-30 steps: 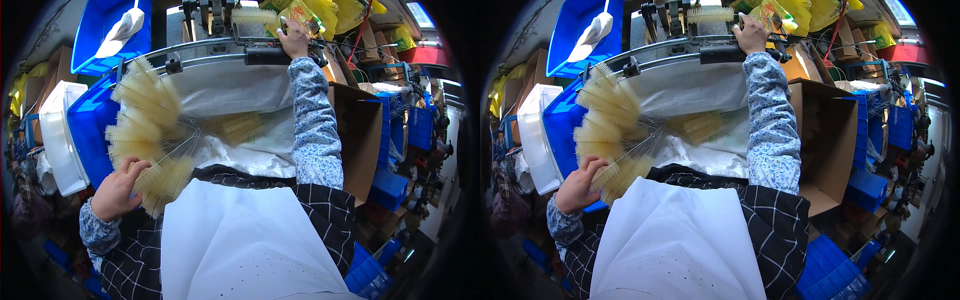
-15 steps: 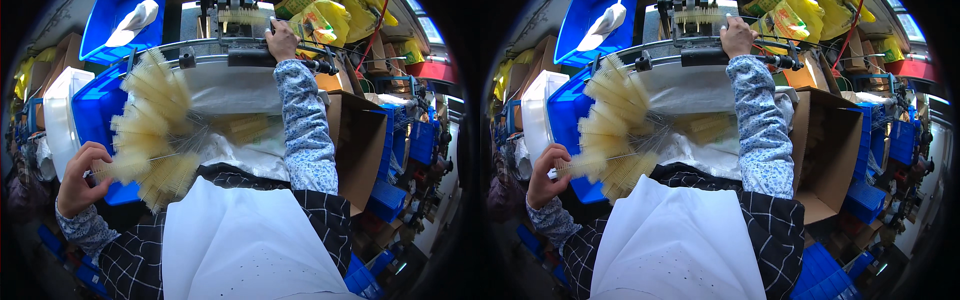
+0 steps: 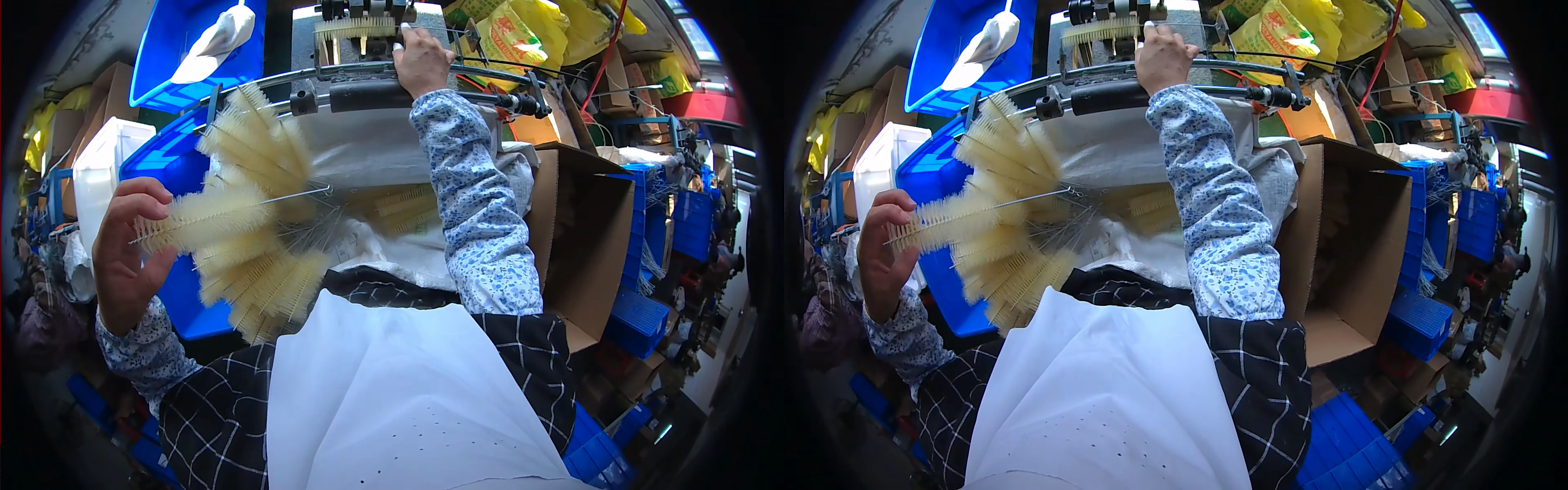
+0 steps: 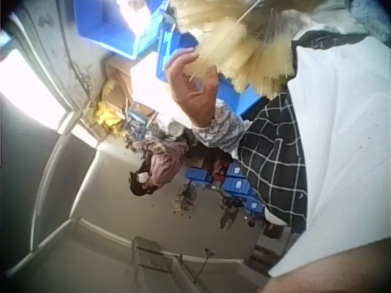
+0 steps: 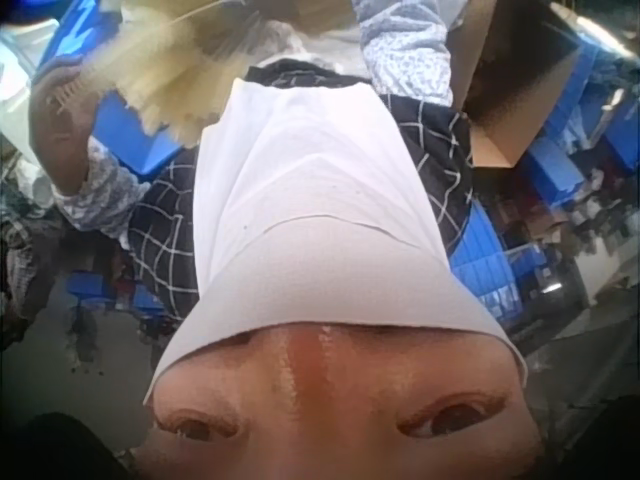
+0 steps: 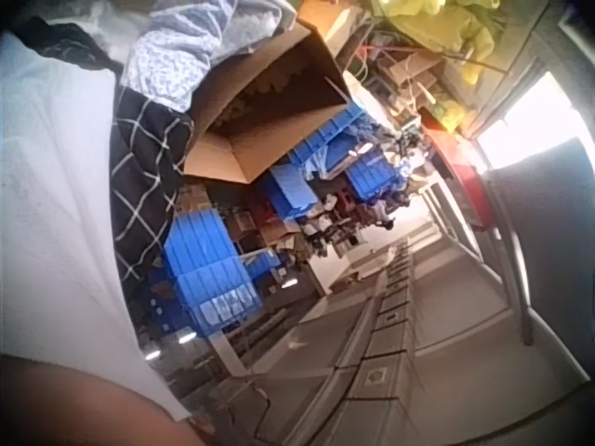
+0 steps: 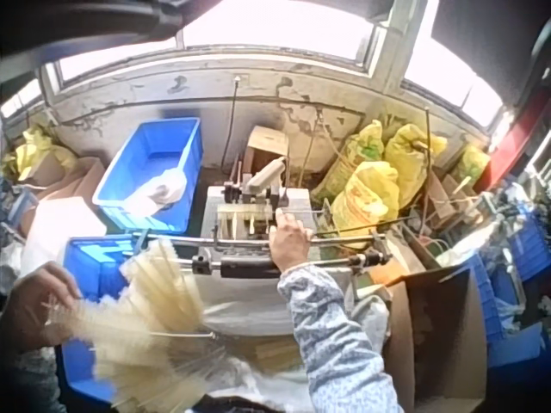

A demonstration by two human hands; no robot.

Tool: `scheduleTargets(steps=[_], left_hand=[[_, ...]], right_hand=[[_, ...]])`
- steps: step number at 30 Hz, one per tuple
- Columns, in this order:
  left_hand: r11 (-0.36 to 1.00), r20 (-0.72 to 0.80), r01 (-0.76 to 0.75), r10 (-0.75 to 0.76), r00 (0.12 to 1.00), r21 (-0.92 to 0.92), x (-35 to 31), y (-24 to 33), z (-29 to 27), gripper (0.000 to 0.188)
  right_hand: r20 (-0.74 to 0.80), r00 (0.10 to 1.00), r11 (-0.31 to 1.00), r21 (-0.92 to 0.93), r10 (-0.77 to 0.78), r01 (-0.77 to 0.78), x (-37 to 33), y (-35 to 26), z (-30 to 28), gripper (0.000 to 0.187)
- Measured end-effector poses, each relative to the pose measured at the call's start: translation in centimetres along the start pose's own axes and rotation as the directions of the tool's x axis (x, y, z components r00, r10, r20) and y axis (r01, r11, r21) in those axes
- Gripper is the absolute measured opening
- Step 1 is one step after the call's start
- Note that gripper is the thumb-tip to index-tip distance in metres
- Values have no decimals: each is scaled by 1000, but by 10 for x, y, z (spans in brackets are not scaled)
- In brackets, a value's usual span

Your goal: The person repeatedly picks up a bundle of yellow bristle brushes and a metal wire handle from a cardboard box. They insert the wire handle into the bristle bundle and press the assembly into a mechanical device to secure the components. The person then removes the finished brush and places it into a white bag, repeating this process for multiple units.

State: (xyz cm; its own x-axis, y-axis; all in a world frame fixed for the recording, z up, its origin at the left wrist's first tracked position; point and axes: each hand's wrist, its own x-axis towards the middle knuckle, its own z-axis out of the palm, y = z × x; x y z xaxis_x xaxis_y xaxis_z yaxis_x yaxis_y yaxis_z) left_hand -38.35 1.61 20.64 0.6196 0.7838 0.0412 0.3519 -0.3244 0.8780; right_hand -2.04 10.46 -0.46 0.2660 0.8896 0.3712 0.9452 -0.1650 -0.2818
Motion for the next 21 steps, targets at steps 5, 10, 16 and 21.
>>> scheduleTargets(steps=[5, 10, 16, 21], left_hand=[[998, -56, -22, 19, 998, -58, -8, -12, -1, 30], [996, -37, -9, 6, 999, -89, -3, -11, 7, 27], [983, 51, -69, 78, 996, -172, 26, -11, 37, 25], [981, 152, -88, 115, 982, -172, 32, -16, 47, 25]], right_hand=[[-20, 1000, 1000, -5, 3, -3, 4, 56, -11, 33], [58, 998, 995, 97, 27, -32, 17, 115, -26, 33], [50, 990, 911, -400, 130, -100, 43, 122, -51, 29], [244, 937, 968, 48, -252, 247, 53, 172, -64, 22]])
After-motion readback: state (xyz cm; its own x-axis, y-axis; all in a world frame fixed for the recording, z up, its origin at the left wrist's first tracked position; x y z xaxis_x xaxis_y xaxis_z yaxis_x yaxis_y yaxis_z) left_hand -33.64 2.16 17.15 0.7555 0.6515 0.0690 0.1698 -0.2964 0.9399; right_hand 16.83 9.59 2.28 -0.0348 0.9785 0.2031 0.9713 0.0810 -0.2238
